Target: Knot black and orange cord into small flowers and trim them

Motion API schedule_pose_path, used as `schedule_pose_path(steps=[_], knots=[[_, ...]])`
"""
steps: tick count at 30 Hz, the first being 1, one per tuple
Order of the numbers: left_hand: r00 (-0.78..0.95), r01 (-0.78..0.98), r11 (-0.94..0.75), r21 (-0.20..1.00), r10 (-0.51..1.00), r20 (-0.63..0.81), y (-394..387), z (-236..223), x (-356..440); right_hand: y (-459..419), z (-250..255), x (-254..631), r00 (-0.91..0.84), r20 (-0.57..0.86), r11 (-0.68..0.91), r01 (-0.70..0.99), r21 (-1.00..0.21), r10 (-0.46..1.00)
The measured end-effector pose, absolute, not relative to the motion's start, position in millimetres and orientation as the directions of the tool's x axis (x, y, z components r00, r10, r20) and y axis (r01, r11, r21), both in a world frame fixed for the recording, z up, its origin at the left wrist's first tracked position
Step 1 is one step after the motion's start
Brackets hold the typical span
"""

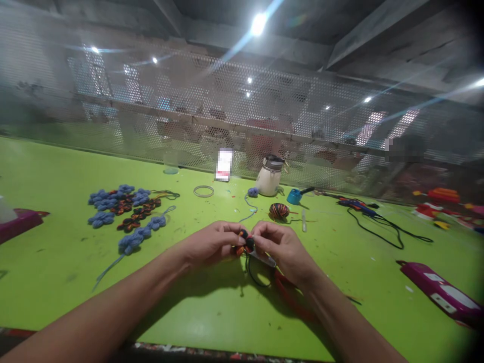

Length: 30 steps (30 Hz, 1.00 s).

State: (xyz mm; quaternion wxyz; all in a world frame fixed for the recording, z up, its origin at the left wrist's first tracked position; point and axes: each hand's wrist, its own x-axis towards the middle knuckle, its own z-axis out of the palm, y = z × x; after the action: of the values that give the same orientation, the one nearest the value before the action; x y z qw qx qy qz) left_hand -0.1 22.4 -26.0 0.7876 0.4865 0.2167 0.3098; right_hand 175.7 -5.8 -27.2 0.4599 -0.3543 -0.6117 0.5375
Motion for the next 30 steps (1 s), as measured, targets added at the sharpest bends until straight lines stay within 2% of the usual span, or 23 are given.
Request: schedule_pose_path(steps=[5,12,22,27,30], knots=[[0.737,-0.293,0.345,0.892,0.676,-0.019,23.3,-28.4,-3.0,-4.4,-33.5,174.0,-0.311,0.167,0.129,-0.14,-0.982,0.935],[0.756,-0.279,0.374,0.884,0.653,-0.038,23.7,-28.3,-3.8,-6.2,-34.3,172.3,-0.295,0.169,0.128,-0.154,-0.98,0.94],[0.567,-0.319,0.286,0.903,0.822,-0.06,29.8,-31.1,0.8,-0.8,-38.0,168.4,-0.241,0.107,0.026,-0.318,-0.948,0.965],[0.526,-0.312,0.19,0.931,0.85,0.003,29.2,-29.2,-0.9,-1.2,-37.6,171.6,-0.241,0.116,0.063,-0.217,-0.974,0.963],[0.515,-0.188,0.044,0.981,0.855,0.06,27.9,-27.4,-0.7,-2.0,-34.4,173.7,-0.143,0.24,0.231,-0.078,-0.97,0.96]])
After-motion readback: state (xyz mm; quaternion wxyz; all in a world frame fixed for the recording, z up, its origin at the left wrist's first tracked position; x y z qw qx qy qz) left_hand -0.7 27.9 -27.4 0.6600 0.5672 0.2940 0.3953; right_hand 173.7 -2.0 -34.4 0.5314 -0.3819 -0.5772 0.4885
